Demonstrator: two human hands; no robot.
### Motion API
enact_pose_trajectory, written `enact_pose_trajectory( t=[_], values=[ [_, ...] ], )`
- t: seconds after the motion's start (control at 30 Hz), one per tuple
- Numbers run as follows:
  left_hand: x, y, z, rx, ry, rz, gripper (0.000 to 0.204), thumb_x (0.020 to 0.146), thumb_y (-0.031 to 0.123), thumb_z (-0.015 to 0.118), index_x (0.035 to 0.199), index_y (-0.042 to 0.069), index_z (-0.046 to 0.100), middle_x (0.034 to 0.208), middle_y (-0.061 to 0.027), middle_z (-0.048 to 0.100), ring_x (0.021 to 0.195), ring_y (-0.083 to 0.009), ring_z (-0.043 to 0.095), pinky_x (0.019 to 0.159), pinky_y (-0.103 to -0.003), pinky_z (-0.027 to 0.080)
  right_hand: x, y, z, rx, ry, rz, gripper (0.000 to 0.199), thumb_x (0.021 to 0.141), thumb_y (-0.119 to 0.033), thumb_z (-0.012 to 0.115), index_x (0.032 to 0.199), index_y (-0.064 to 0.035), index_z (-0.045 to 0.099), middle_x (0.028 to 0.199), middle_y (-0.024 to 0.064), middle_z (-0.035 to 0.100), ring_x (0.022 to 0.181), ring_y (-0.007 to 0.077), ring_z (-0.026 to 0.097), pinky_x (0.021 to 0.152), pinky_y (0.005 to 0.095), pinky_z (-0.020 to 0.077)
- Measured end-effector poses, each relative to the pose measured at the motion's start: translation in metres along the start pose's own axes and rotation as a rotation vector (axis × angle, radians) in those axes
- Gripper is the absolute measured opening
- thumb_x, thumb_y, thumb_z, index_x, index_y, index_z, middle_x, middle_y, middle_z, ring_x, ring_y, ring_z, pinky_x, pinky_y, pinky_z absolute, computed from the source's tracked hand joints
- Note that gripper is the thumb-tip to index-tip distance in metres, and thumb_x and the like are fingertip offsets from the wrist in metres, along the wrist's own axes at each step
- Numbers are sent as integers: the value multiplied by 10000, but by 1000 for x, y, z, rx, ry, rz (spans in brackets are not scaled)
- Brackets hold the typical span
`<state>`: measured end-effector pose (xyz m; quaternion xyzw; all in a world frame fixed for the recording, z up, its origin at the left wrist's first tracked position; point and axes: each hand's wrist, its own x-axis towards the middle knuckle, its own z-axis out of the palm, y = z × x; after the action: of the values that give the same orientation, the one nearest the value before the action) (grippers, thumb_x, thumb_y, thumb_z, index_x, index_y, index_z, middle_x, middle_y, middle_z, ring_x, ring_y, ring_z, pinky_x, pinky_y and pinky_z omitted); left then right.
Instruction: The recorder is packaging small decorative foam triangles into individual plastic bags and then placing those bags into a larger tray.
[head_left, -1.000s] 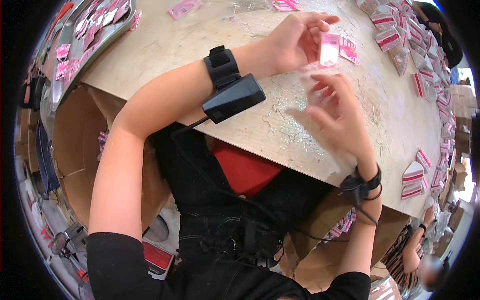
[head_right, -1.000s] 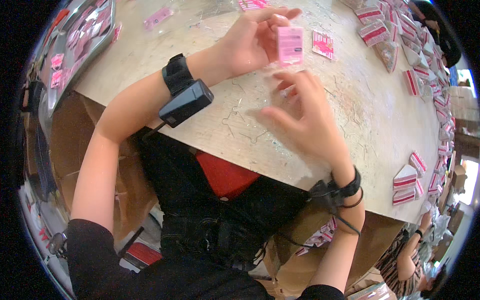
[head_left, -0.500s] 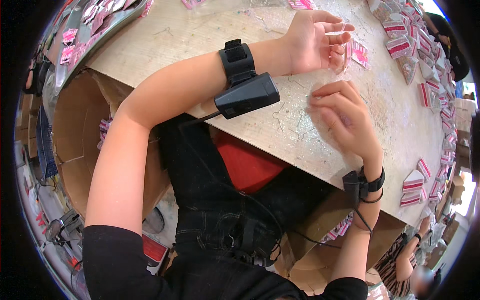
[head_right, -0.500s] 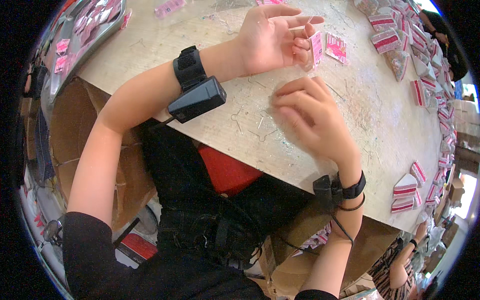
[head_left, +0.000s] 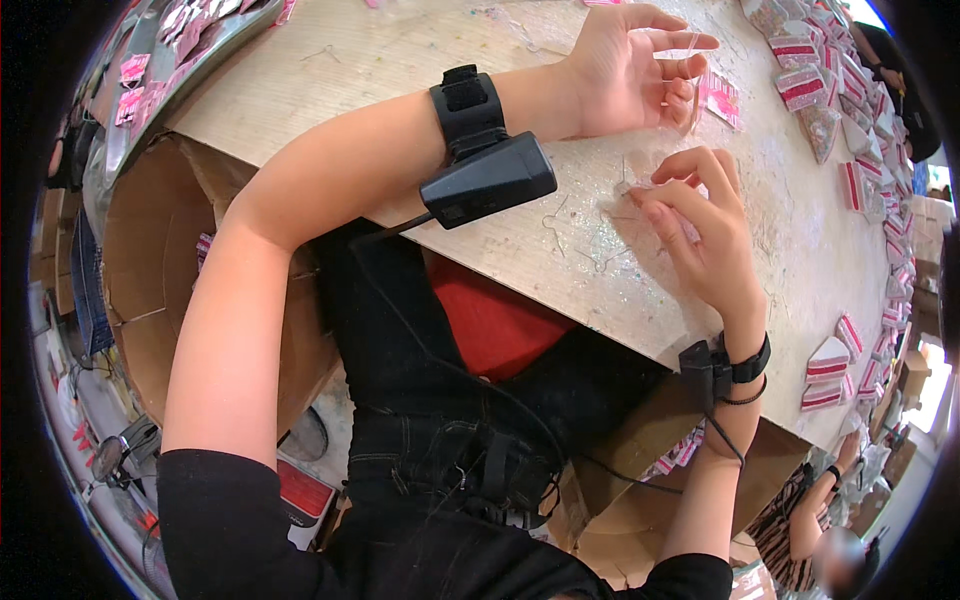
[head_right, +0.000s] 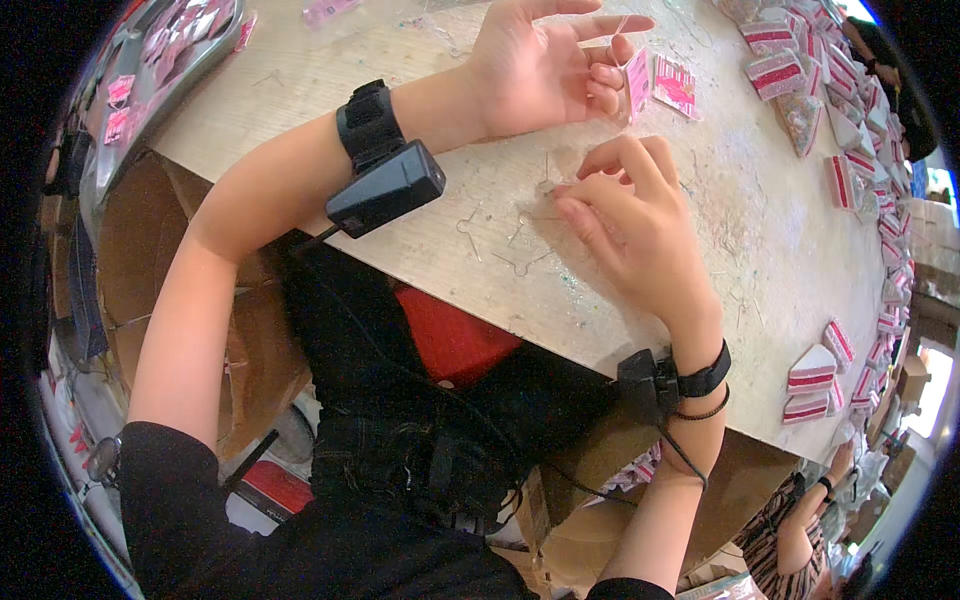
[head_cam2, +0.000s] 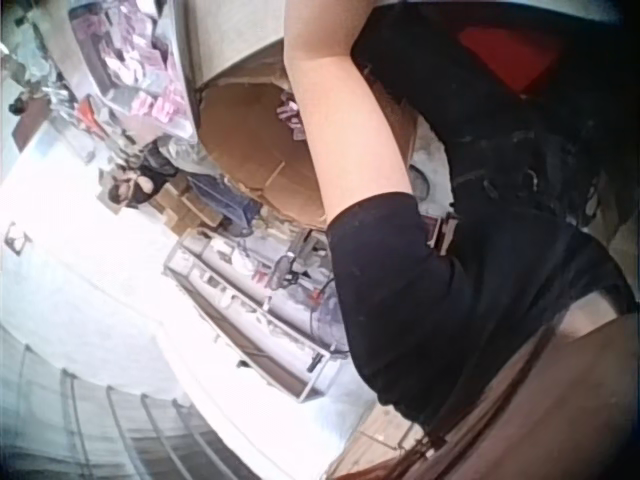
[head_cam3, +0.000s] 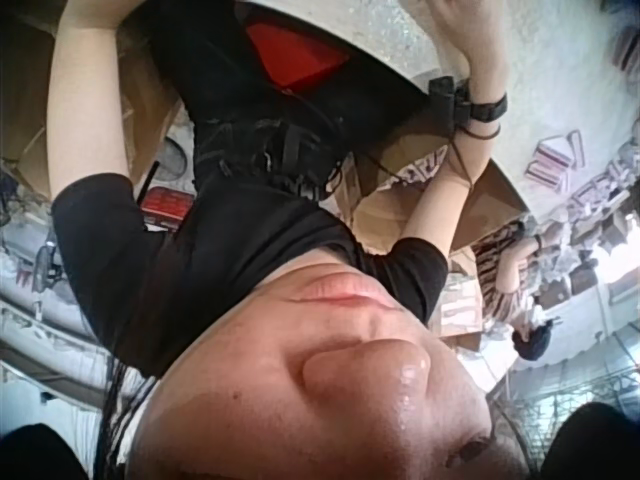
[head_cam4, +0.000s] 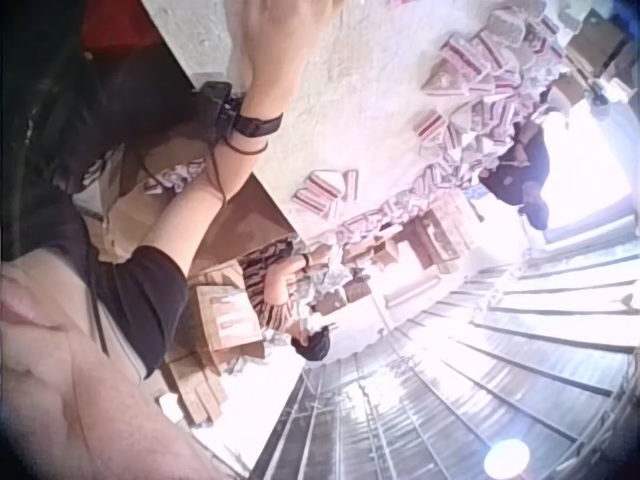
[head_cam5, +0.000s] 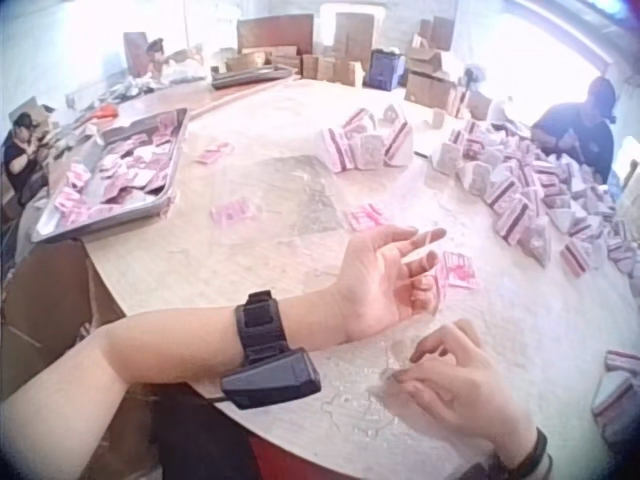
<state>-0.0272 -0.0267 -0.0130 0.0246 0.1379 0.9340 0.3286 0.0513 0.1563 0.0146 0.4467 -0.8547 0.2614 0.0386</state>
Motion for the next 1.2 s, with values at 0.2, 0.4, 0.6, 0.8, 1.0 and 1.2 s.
enact_pose_trajectory(
  t=[0.2, 0.4, 0.6, 0.8, 1.0, 1.2],
  values=[
    [0, -1, 0, -2, -22, -18, 394, 872, 290, 553, 1201, 73, 546, 831, -37, 542, 681, -159, 468, 640, -281, 415, 0, 4, 0, 88, 54, 101, 210, 798, -160, 719, 987, -73, 691, 880, 70, 577, 849, 250, 523, 769, 352, 453],
    [3, -2, 1, 16, -36, -2, 402, 867, 283, 572, 1200, 60, 543, 827, -44, 533, 683, -152, 471, 631, -272, 412, 5, -6, 6, 31, 100, 231, 302, 765, -179, 753, 1041, -75, 691, 858, 70, 574, 851, 244, 516, 765, 347, 447],
    [5, -2, -2, 32, -93, -9, 393, 871, 300, 563, 1185, 64, 547, 825, -42, 532, 659, -152, 478, 630, -275, 416, 10, -11, 12, 15, 95, 268, 340, 738, -185, 776, 1050, -78, 692, 830, 62, 547, 832, 230, 489, 741, 342, 438],
    [5, -1, -2, 42, -96, -20, 404, 871, 306, 556, 1198, 69, 538, 846, -46, 556, 658, -154, 485, 630, -274, 416, 11, -12, 13, 98, 121, 286, 284, 740, -144, 771, 986, -50, 666, 850, 62, 559, 841, 211, 513, 752, 324, 442],
    [11, -7, -5, 206, -123, 30, 363, 901, 170, 497, 1222, 6, 534, 900, -72, 610, 667, -119, 445, 630, -257, 426, -1, 10, 11, 606, 312, 389, 138, 852, -67, 689, 922, 1, 592, 970, 73, 622, 841, 137, 570, 781, 260, 464],
    [-13, -24, 21, 1083, -69, 358, 361, 1011, 169, 444, 1359, 128, 530, 778, -5, 621, 617, -43, 423, 585, -173, 389, -5, 41, -9, 961, 844, 538, 100, 936, -46, 600, 983, 29, 554, 1064, 179, 649, 1002, 194, 634, 839, 300, 525]
  ],
)
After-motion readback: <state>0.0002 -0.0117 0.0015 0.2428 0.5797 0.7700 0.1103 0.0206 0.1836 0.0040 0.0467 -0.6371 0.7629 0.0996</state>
